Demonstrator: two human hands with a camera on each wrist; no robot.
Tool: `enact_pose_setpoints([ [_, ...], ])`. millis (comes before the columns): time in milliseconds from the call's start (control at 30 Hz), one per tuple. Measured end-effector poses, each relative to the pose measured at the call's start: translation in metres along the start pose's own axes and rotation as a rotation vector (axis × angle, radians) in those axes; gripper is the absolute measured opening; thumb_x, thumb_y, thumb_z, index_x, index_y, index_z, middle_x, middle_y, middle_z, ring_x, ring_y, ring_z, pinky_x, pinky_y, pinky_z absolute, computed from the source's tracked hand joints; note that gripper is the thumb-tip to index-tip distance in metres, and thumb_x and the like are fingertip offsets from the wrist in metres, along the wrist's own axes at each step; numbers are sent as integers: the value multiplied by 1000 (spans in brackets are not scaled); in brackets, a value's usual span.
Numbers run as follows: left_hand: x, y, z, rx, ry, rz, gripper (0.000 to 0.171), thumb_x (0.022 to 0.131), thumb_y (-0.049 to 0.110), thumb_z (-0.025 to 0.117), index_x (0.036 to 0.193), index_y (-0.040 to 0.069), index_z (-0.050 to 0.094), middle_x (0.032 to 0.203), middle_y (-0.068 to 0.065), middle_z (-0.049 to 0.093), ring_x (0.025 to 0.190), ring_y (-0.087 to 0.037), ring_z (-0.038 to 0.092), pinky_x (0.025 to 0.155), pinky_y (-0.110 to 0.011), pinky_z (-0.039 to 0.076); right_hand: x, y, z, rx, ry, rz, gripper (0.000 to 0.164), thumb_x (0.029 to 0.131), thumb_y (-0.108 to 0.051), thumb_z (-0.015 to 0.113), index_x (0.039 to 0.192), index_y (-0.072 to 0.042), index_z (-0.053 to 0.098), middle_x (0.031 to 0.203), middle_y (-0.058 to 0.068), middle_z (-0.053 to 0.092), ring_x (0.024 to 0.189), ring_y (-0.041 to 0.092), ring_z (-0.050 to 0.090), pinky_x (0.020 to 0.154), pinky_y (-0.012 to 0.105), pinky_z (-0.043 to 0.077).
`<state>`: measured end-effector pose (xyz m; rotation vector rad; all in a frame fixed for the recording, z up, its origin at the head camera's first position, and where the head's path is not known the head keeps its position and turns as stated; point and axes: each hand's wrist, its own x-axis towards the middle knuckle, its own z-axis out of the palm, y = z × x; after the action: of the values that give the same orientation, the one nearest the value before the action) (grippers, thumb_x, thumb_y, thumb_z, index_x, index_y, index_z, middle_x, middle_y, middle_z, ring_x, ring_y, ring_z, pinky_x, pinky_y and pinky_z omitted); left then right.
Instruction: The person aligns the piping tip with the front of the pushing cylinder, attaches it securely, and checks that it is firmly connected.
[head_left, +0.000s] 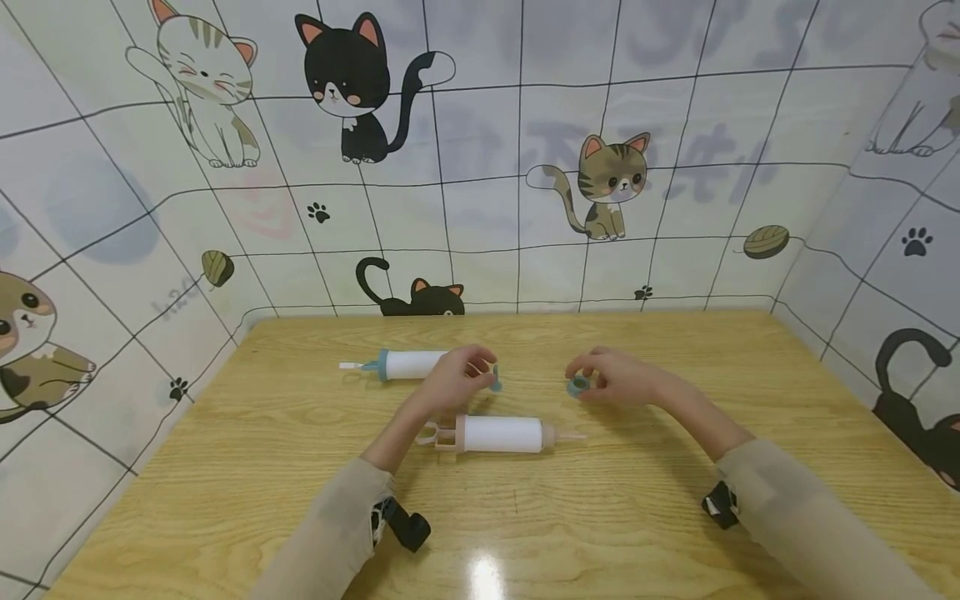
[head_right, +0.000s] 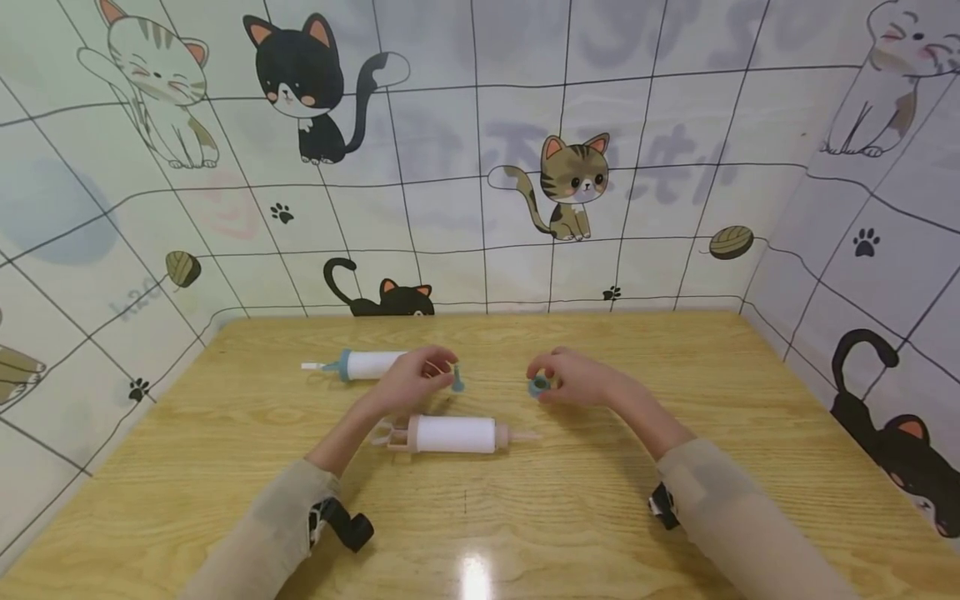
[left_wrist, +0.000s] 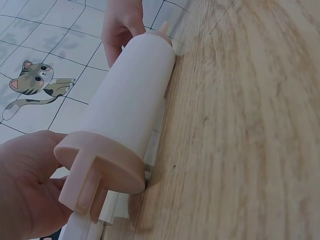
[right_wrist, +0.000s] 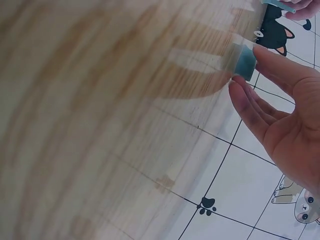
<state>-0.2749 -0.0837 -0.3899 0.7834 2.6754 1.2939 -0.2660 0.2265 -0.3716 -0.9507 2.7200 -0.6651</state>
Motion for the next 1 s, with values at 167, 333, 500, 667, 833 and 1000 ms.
enact_pose_setpoints([
  [167,3,1,1,12,-26,22,27,99,12,63,121,-2,65,109,-13,68,98,-27,66,86,-39,54,0,1,1,-21,-11,-6,23,93,-7,71,116,-5,66,105,12,57,88,18,61,76,35,53],
  [333,5,1,2,34,-30,42,17,98,9,64,111,-2,68,101,-11,69,90,-23,66,78,-32,53,1,2,1,-32,-20,-10,20,92,-6,72,112,-6,68,102,9,58,86,17,61,76,34,53],
  [500,7,-1,3,58,-23,38,11,97,9,66,104,2,71,97,-7,70,86,-19,66,75,-29,53,1,0,1,-30,-23,4,19,92,-6,72,111,-5,68,102,9,58,87,18,61,76,34,53],
  [667,5,0,1,54,6,26,10,98,11,65,103,5,72,98,-5,71,89,-19,67,77,-32,54,3,0,0,-34,-24,5,19,93,-7,72,111,-5,68,101,8,60,88,18,61,77,35,53],
  [833,2,2,-1,-10,33,18,11,100,11,64,107,4,68,102,-8,70,91,-26,70,79,-34,54,3,1,-1,-20,-14,-12,20,94,-7,70,113,-2,67,101,9,64,89,20,64,77,37,54],
  [1000,1,1,-3,-88,48,24,15,103,6,57,114,-2,61,103,-11,66,91,-31,70,74,-33,56,3,2,-4,-2,15,-35,21,94,-5,68,115,2,67,102,11,65,91,24,66,79,39,55],
])
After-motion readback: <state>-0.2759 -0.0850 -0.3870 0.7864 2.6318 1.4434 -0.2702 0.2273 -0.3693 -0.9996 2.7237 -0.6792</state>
